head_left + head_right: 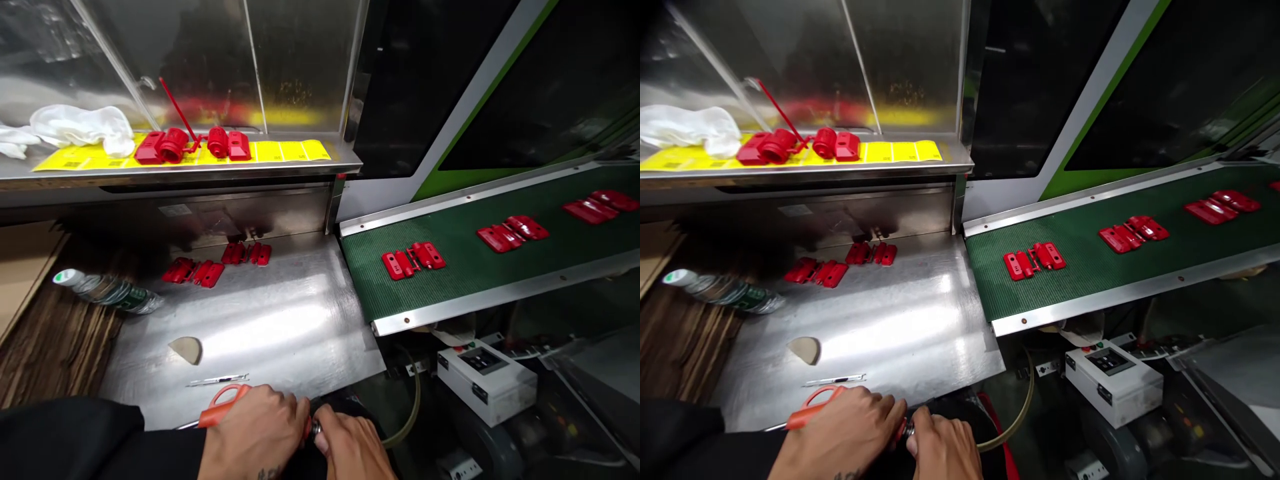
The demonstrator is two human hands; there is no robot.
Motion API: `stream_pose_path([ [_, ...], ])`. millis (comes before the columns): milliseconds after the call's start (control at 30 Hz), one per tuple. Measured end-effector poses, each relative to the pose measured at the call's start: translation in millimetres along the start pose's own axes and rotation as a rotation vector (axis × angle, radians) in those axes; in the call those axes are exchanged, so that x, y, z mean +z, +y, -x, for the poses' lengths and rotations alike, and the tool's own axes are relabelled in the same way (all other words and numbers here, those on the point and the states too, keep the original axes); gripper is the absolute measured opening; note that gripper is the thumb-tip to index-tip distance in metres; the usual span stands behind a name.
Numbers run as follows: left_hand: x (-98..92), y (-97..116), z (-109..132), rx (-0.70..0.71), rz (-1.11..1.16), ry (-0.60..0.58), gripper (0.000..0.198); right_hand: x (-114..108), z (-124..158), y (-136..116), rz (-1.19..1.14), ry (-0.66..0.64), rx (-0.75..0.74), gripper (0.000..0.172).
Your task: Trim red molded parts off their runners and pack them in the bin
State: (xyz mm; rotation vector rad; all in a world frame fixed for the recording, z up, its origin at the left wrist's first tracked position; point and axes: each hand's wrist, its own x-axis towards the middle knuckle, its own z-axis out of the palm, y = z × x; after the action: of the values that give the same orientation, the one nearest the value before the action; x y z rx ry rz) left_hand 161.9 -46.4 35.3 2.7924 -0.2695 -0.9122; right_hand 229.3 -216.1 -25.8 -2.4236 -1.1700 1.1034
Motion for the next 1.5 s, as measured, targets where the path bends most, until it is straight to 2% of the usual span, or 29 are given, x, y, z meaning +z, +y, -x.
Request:
stream_pose_path([
  [100,15.8,5.2,3.5,0.038,0.005,-0.037,0.018,15.4,1.3,2.7,-0.001,-0.104,-0.013,0.032],
  [300,44.9,14.1,3.1,0.051,0.033,-0.026,0.019,35.4,4.1,-1.0,-0.098,-0.184,0.027,0.034],
  [433,47.5,16.3,2.3,0.061,0.047,-0.012,0.016,27.8,7.1,-13.1,-0.142,-0.144,0.085,0.034],
  [600,54.2,15.5,-0.4,0.094,0.050,0.061,0.012,12.9,5.4,-24.0,-0.174,-0.231,0.108,0.030],
  [700,57.8,13.6,-3.4,0.111,0.050,0.068,0.014,11.1,-1.2,-22.0,-0.252,-0.232,0.083,0.028],
  [800,50.0,2.6,-9.3,0.124,0.017,0.104,0.012,8.4,-16.0,-12.1,-0.403,-0.182,0.010,0.021],
  [900,30.8,-20.2,-18.3,0.146,-0.008,0.133,0.018,-4.1,-36.5,3.5,-0.599,-0.149,-0.138,0.010],
  [1000,13.7,-44.3,-26.2,0.149,0.026,0.155,0.033,-24.2,-50.0,18.6,-0.745,-0.275,-0.248,0.032],
  [1067,9.3,-55.6,-28.9,0.145,0.032,0.185,0.028,-36.6,-51.0,25.0,-0.680,-0.273,-0.290,0.039],
  [1167,9.4,-64.1,-28.4,0.126,0.042,0.221,0.017,-48.9,-44.4,25.7,-0.450,-0.151,-0.318,0.025],
  [1233,8.6,-65.5,-25.8,0.106,0.074,0.224,0.015,-53.1,-38.7,21.8,-0.373,-0.094,-0.303,0.028],
  [1400,-4.7,-58.9,-17.8,0.058,0.180,0.183,0.013,-54.9,-29.3,12.2,-0.304,-0.068,-0.247,0.029],
  [1500,-15.8,-48.8,-13.1,0.010,0.160,0.159,0.015,-47.9,-24.9,4.9,-0.149,-0.008,-0.106,0.026],
])
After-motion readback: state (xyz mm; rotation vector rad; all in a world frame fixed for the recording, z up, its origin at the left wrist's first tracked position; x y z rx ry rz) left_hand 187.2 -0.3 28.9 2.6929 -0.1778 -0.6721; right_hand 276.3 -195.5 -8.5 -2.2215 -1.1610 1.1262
